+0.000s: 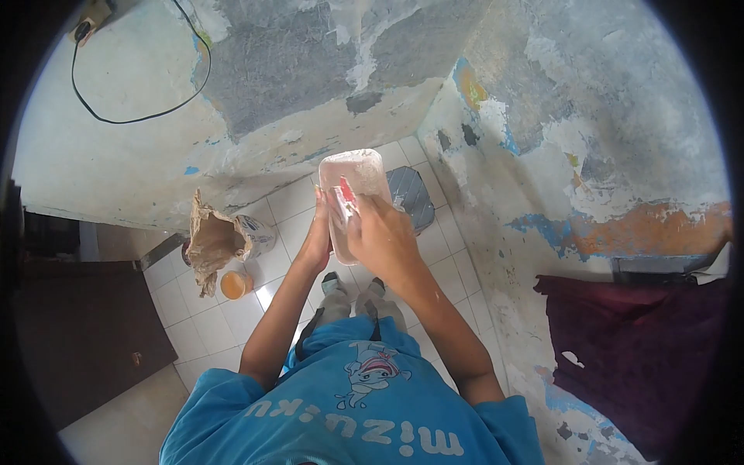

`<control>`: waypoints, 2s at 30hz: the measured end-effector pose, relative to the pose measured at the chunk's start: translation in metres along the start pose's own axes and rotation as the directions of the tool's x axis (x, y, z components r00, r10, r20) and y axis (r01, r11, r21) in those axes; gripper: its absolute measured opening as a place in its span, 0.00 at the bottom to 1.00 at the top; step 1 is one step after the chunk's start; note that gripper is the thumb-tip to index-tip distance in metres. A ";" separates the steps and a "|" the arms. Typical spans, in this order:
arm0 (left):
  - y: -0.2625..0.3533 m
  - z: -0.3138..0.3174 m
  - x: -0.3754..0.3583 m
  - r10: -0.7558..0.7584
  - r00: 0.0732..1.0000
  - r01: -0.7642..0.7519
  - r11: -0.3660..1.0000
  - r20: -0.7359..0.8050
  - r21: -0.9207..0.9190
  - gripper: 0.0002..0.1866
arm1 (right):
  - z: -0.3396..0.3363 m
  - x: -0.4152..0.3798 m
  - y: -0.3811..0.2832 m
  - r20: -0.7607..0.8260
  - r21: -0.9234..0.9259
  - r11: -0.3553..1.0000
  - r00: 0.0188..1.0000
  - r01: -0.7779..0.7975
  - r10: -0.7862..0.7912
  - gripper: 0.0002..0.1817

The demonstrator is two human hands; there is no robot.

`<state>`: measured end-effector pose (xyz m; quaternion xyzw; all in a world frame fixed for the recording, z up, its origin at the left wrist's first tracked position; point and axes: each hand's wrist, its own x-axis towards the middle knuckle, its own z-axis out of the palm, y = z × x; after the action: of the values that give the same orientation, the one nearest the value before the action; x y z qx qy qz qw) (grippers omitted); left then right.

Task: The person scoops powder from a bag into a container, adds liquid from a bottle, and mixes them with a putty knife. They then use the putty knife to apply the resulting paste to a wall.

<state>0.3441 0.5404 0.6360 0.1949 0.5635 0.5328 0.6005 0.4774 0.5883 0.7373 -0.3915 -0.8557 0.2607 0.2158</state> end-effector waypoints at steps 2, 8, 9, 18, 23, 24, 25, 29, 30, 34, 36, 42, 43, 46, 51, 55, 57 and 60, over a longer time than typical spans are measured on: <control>-0.001 0.001 -0.004 0.004 1.000 -0.004 1.000 0.000 -0.025 0.56 | 0.011 0.003 -0.003 0.025 -0.025 0.999 0.999 -0.024 0.025 0.15; -0.018 -0.001 0.004 0.158 0.978 -0.156 0.988 -0.139 0.020 0.57 | 0.042 0.003 -0.010 -0.004 -0.007 0.994 0.994 -0.109 0.109 0.15; -0.020 -0.003 0.006 0.183 0.970 -0.179 0.983 -0.163 0.038 0.56 | 0.045 0.005 -0.011 -0.009 0.002 0.994 0.994 -0.113 0.113 0.14; 0.017 -0.001 -0.024 0.052 0.996 -0.054 0.998 -0.069 -0.027 0.53 | 0.048 0.020 -0.006 -0.077 -0.110 0.993 0.997 -0.041 0.032 0.15; 0.019 -0.009 -0.023 -0.049 0.993 0.048 0.999 -0.105 -0.008 0.51 | 0.034 0.021 0.000 -0.031 -0.163 0.983 0.996 -0.087 0.083 0.15; 0.019 -0.010 -0.023 -0.033 0.994 0.031 0.999 -0.105 -0.021 0.51 | 0.032 0.020 0.003 -0.017 -0.172 0.983 0.998 -0.064 0.062 0.15; 0.020 -0.011 -0.022 -0.029 0.994 0.027 0.999 -0.104 -0.022 0.51 | 0.029 0.020 0.004 -0.020 -0.174 0.983 0.998 -0.061 0.059 0.15; 0.025 -0.012 -0.023 0.043 0.994 -0.043 0.999 -0.105 0.001 0.51 | 0.012 0.028 -0.004 -0.106 -0.181 0.983 0.994 -0.012 -0.007 0.14; 0.026 -0.011 -0.023 0.057 0.992 -0.057 0.998 -0.110 0.004 0.51 | 0.009 0.030 -0.007 -0.130 -0.239 0.971 0.992 -0.030 -0.001 0.14; 0.023 -0.016 -0.017 0.072 0.997 -0.071 0.997 -0.032 0.013 0.52 | 0.022 0.030 -0.008 -0.087 -0.322 0.946 0.996 -0.032 0.004 0.13; 0.014 -0.013 -0.015 0.050 0.990 -0.049 0.999 -0.132 0.011 0.55 | 0.031 0.025 -0.005 -0.046 -0.315 0.947 0.998 -0.055 0.043 0.13; 0.016 -0.035 -0.013 -0.026 1.000 0.026 0.999 0.002 0.044 0.57 | 0.030 0.010 -0.010 -0.017 -0.143 0.988 0.998 0.061 -0.065 0.12; 0.014 -0.037 -0.011 -0.029 1.000 0.029 0.998 0.006 0.048 0.57 | 0.026 0.009 -0.012 -0.019 -0.142 0.988 0.998 0.056 -0.060 0.12; 0.017 -0.036 -0.010 -0.035 0.998 0.033 0.999 0.053 0.032 0.56 | 0.015 0.005 -0.017 0.026 -0.072 0.997 0.999 0.033 -0.031 0.11; 0.026 -0.022 -0.011 0.000 0.996 -0.005 0.998 0.084 0.058 0.53 | 0.009 -0.004 -0.029 -0.099 -0.050 0.998 0.995 -0.031 0.026 0.12; 0.025 -0.004 -0.010 -0.001 0.999 -0.003 0.998 0.046 0.068 0.53 | 0.029 -0.004 -0.017 -0.099 0.018 0.998 0.993 -0.060 0.062 0.13; 0.023 0.006 -0.010 0.104 0.994 -0.108 0.990 0.044 0.094 0.53 | 0.037 0.004 -0.007 -0.135 -0.057 0.996 0.989 -0.066 0.058 0.14; 0.025 0.012 -0.011 0.062 0.997 -0.066 0.995 0.054 0.069 0.55 | 0.029 0.006 0.004 -0.121 -0.074 0.993 0.989 -0.090 0.081 0.15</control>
<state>0.3464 0.5445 0.6649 0.2477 0.5596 0.5262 0.5904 0.4588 0.5869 0.7135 -0.4509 -0.8335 0.2120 0.2390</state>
